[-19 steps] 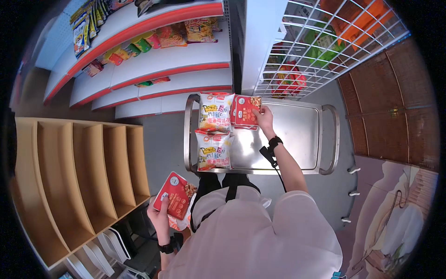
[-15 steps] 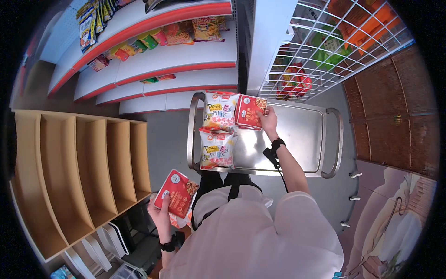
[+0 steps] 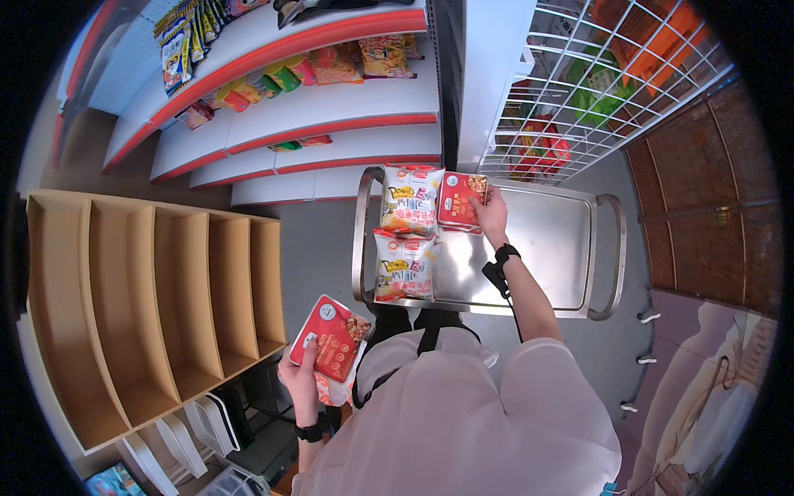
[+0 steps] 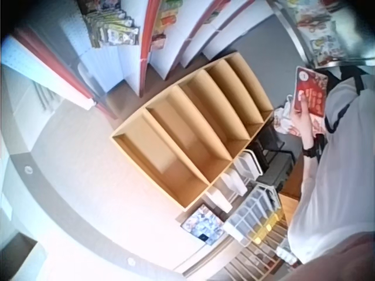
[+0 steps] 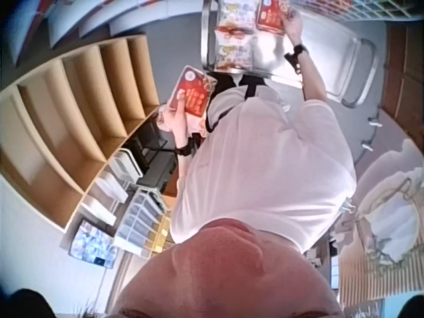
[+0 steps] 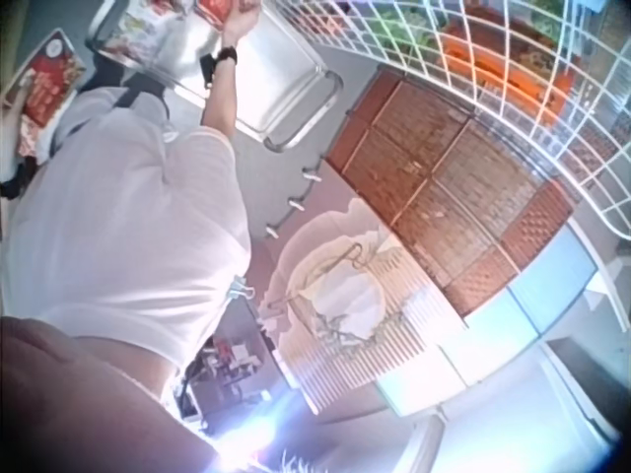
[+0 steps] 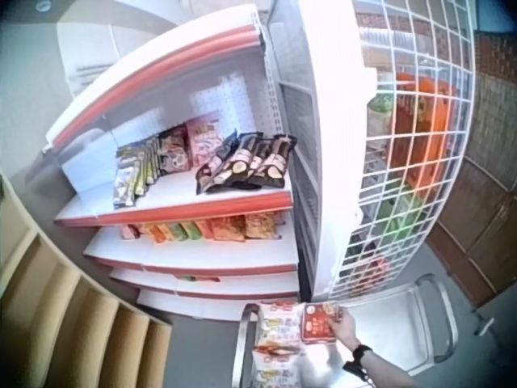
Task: Stocking various snack packages from a cart onto retail shelving.
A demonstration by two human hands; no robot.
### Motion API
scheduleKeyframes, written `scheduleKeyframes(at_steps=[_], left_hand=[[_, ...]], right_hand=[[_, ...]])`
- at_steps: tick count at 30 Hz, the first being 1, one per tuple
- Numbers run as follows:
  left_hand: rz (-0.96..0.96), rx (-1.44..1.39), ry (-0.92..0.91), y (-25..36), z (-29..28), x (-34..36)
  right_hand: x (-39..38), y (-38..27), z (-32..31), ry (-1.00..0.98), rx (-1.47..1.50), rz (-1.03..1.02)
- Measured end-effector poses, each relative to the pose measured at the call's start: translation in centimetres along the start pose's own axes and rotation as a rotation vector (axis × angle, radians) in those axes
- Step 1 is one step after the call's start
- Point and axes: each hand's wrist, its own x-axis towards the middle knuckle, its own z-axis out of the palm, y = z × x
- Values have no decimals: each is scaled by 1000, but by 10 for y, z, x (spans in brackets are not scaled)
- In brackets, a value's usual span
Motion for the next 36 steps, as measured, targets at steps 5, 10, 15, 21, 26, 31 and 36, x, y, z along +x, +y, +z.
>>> scheduleKeyframes(at_steps=[5,10,15,21,26,31,36], left_hand=[[-15,-23,-19,-4,-3,-1],[-25,-165,53,-7,0,-3],[-36,-152,67,-1,-6,-4],[-76,-260,91,-11,-7,-3],[-72,-268,102,-9,-5,-1],[-69,-331,18,-10,-1,5],[-3,-321,-93,-5,28,22]], right_hand=[[0,0,1,-2,-46,-31],[3,7,2,-5,-71,2],[5,8,5,19,-92,-37],[15,14,3,6,-119,2],[21,27,-8,68,-154,-69],[-26,-13,-60,-37,-34,-172],[-113,-55,-61,-757,305,-117]])
